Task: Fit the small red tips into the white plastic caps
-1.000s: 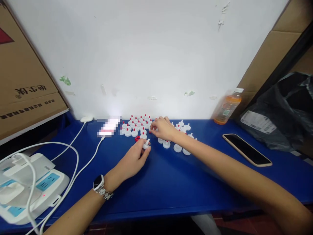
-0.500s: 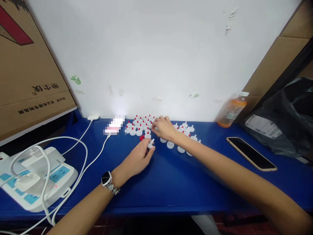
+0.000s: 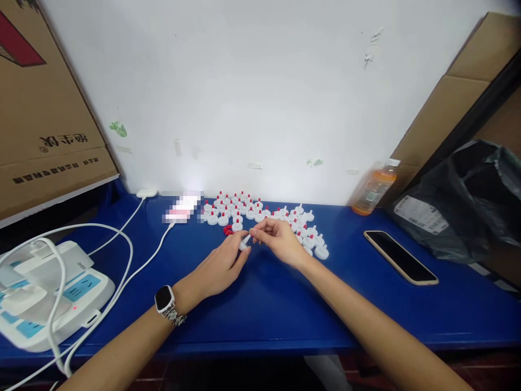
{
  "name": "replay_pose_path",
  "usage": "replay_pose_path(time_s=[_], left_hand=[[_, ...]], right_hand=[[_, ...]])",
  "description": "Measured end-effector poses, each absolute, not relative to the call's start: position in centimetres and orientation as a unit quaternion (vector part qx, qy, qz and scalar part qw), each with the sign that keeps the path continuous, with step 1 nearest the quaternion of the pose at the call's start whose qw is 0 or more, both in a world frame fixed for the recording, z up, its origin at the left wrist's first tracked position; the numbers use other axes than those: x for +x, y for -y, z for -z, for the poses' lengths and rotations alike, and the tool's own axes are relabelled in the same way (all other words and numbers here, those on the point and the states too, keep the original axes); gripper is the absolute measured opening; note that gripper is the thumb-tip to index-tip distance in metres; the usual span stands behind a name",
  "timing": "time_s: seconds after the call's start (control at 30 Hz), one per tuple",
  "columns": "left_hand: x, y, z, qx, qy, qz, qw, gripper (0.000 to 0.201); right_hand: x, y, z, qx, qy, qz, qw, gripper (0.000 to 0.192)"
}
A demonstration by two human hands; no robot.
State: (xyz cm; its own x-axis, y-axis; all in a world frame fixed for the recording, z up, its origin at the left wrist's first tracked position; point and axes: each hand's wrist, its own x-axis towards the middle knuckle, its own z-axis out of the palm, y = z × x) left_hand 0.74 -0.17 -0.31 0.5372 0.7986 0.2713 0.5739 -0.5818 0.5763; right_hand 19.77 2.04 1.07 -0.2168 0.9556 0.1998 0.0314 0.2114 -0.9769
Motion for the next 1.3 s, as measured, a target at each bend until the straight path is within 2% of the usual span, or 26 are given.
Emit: replay_pose_path(time_s=[0.27, 0.43, 0.5, 0.6, 0.67, 0.77, 0.9, 1.07, 1.2, 1.3], left_hand=[[0.9, 0.4, 0.0, 0.855, -0.386, -0.260, 0.230, 0.040], [1.1, 0.4, 0.4, 0.858, -0.361, -0.280, 0.234, 0.048], [0.9, 0.0, 0.6, 0.857, -0.384, -0.267, 0.215, 0.057], [0.3, -0.9, 0.7, 0.841, -0.431, -0.277, 0.174, 0.066], [-0.1, -1.3, 0.5, 0.823, -0.457, -0.300, 0.155, 0.057], [-0.4, -1.6, 0.2, 0.817, -0.468, -0.304, 0.146, 0.030], [-0.3, -1.3, 0.2, 0.832, -0.452, -0.275, 0.166, 0.027], [-0.1, -1.4, 0.5, 0.834, -0.448, -0.264, 0.184, 0.028], [-0.1, -1.4, 0.5, 0.835, -0.450, -0.256, 0.185, 0.028], [0.0, -1.3, 0.3, 0.833, -0.453, -0.255, 0.188, 0.029]], right_hand=[[19.2, -1.6, -0.9, -0.370, 0.595, -0.507, 0.502, 0.039], [19.4, -1.3, -1.0, -0.359, 0.618, -0.506, 0.483, 0.037], [19.7, -1.4, -1.5, -0.378, 0.661, -0.460, 0.457, 0.030], [20.4, -2.7, -3.0, -0.428, 0.752, -0.304, 0.398, 0.016], [20.6, -4.4, -4.1, -0.452, 0.796, -0.198, 0.351, 0.010], [20.1, -7.7, -4.9, -0.462, 0.842, -0.118, 0.254, 0.006], [18.7, -11.0, -4.8, -0.440, 0.884, -0.055, 0.146, 0.007], [18.2, -12.0, -4.6, -0.455, 0.881, 0.020, 0.132, 0.013], [18.7, -11.9, -4.5, -0.467, 0.875, 0.005, 0.126, 0.015], [19.5, -11.2, -4.4, -0.479, 0.862, -0.010, 0.167, 0.021]])
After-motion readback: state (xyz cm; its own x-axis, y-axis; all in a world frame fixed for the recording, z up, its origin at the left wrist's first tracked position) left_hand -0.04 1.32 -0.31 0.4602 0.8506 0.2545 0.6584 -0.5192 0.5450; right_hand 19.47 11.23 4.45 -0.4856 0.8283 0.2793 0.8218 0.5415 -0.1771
